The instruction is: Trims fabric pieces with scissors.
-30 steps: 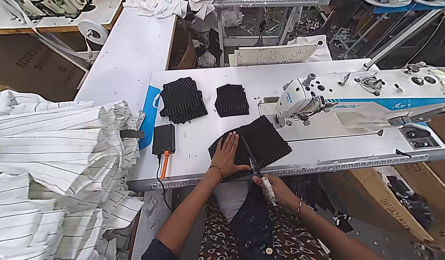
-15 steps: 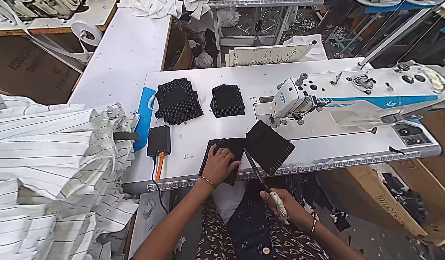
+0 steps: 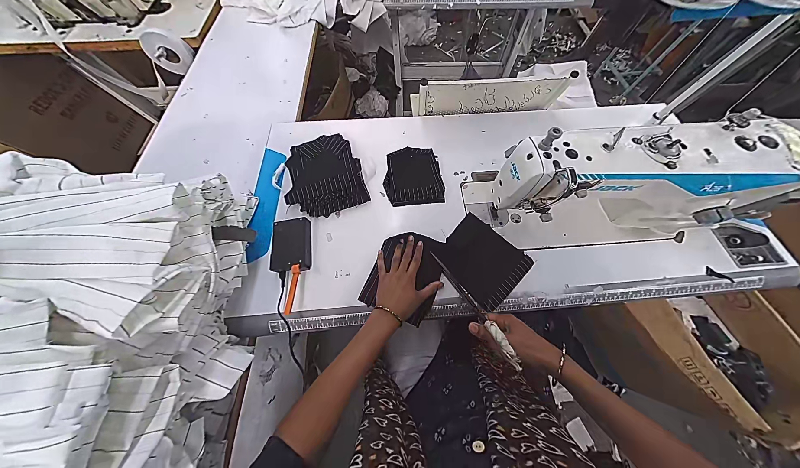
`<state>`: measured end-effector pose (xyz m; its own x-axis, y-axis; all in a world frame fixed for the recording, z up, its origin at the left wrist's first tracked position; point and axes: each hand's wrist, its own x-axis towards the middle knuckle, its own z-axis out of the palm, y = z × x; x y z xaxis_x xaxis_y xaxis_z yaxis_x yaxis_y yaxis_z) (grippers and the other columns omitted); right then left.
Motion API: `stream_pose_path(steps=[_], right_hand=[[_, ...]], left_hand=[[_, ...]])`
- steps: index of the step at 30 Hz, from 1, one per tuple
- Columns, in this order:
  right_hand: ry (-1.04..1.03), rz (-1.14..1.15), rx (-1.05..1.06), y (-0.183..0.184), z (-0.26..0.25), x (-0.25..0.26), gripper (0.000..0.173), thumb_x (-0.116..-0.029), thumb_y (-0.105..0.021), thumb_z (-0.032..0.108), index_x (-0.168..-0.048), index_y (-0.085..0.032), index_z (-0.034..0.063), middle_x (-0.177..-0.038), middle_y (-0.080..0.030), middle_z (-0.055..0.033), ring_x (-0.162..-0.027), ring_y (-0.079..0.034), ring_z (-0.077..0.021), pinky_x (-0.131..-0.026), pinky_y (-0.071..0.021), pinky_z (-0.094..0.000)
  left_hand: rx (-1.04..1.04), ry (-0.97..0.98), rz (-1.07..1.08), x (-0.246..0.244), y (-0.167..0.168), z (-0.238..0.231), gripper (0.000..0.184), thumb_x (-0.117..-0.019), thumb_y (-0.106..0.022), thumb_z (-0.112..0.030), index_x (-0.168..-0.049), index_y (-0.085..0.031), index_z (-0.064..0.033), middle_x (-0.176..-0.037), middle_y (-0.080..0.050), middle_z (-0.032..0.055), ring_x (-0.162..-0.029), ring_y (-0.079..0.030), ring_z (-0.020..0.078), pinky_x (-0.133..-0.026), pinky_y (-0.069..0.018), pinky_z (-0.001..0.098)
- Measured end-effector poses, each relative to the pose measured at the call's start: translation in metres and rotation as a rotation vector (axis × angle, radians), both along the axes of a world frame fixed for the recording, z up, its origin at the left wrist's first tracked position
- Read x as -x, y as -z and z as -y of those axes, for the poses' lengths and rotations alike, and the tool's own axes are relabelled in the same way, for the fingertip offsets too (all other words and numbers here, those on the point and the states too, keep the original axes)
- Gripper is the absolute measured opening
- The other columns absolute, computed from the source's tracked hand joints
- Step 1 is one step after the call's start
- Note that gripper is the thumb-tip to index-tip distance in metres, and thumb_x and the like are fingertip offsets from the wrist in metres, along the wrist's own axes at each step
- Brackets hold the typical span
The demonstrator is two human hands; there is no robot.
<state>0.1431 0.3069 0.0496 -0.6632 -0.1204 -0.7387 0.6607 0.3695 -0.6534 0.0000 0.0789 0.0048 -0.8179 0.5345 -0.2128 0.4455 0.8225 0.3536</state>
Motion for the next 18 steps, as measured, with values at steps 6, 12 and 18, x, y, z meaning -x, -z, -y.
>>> stream_pose_path(steps=[6,12,18], right_hand=[[-0.031,-0.049,-0.051,-0.002,-0.011,0.005,0.04,-0.0978,-0.066,0.047,-0.078,-0.055,0.0132,-0.06,-0.047,0.0068,-0.052,-0.047,-0.0046,-0.054,-0.0406,-0.0242],[-0.041,-0.033,-0.083,-0.005,-0.008,0.007,0.041,-0.098,-0.066,0.047,-0.08,-0.056,0.0123,-0.061,-0.047,0.0063,-0.053,-0.046,-0.0047,-0.055,-0.0399,-0.0247],[-0.051,-0.011,-0.066,-0.005,0.0,0.023,0.041,-0.0986,-0.065,0.048,-0.081,-0.055,0.0121,-0.061,-0.047,0.0055,-0.053,-0.046,-0.0053,-0.055,-0.0402,-0.0247]], left_hand=[[-0.029,0.055,-0.011,0.007,0.005,0.007,0.108,-0.0883,-0.042,-0.083,-0.165,-0.019,-0.0096,-0.172,-0.018,0.0068,-0.159,-0.014,0.0288,-0.122,-0.0007,0.0665],[-0.024,0.105,-0.029,0.012,0.007,0.009,0.112,-0.087,-0.041,-0.085,-0.164,-0.019,-0.0074,-0.171,-0.018,0.0091,-0.159,-0.014,0.0283,-0.122,-0.0018,0.0656],[-0.004,0.134,-0.025,0.012,0.006,0.01,0.111,-0.0876,-0.039,-0.085,-0.164,-0.018,-0.0072,-0.172,-0.016,0.0081,-0.159,-0.013,0.0275,-0.123,-0.0017,0.0647]])
